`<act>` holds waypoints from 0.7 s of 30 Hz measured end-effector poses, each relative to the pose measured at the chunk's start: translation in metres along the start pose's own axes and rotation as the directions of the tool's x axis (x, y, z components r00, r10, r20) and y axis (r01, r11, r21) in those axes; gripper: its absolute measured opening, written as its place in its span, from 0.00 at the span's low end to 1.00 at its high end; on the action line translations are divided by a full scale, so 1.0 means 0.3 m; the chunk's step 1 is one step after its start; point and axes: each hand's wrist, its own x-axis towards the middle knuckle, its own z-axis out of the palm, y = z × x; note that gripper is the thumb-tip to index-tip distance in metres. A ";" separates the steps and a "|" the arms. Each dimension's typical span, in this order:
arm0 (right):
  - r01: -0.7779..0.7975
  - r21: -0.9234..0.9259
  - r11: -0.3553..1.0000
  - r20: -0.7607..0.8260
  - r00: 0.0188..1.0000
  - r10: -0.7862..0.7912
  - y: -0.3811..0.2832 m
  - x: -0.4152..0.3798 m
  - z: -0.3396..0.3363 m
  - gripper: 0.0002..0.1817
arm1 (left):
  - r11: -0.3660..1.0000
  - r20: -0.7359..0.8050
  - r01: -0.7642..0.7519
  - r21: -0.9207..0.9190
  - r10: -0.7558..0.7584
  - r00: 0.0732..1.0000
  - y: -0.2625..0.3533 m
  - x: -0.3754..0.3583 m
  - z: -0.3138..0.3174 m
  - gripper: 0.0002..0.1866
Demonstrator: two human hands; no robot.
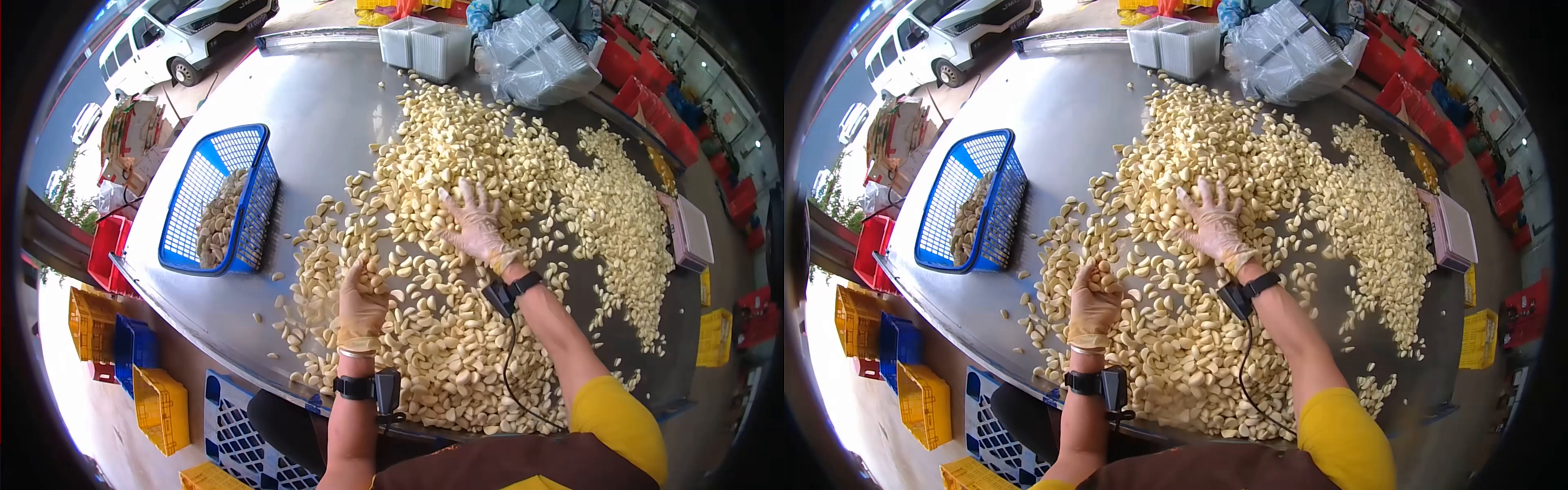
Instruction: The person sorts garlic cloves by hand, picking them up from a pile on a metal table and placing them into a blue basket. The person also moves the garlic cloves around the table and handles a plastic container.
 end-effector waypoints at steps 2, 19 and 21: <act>0.192 0.130 0.973 0.244 0.945 -0.219 -0.112 -0.113 -0.034 0.40 | 0.999 -0.104 -0.038 -0.027 0.035 0.994 -0.009 0.002 0.009 0.08; 0.094 0.693 0.714 0.034 0.986 -0.164 0.192 -0.283 -0.220 0.24 | 0.963 -0.047 -0.160 -0.216 0.153 0.987 0.023 -0.006 0.002 0.14; 0.207 0.521 0.828 -0.261 0.962 -0.076 0.318 -0.161 -0.110 0.29 | 0.951 -0.015 -0.167 -0.259 0.169 0.986 0.027 0.003 -0.019 0.13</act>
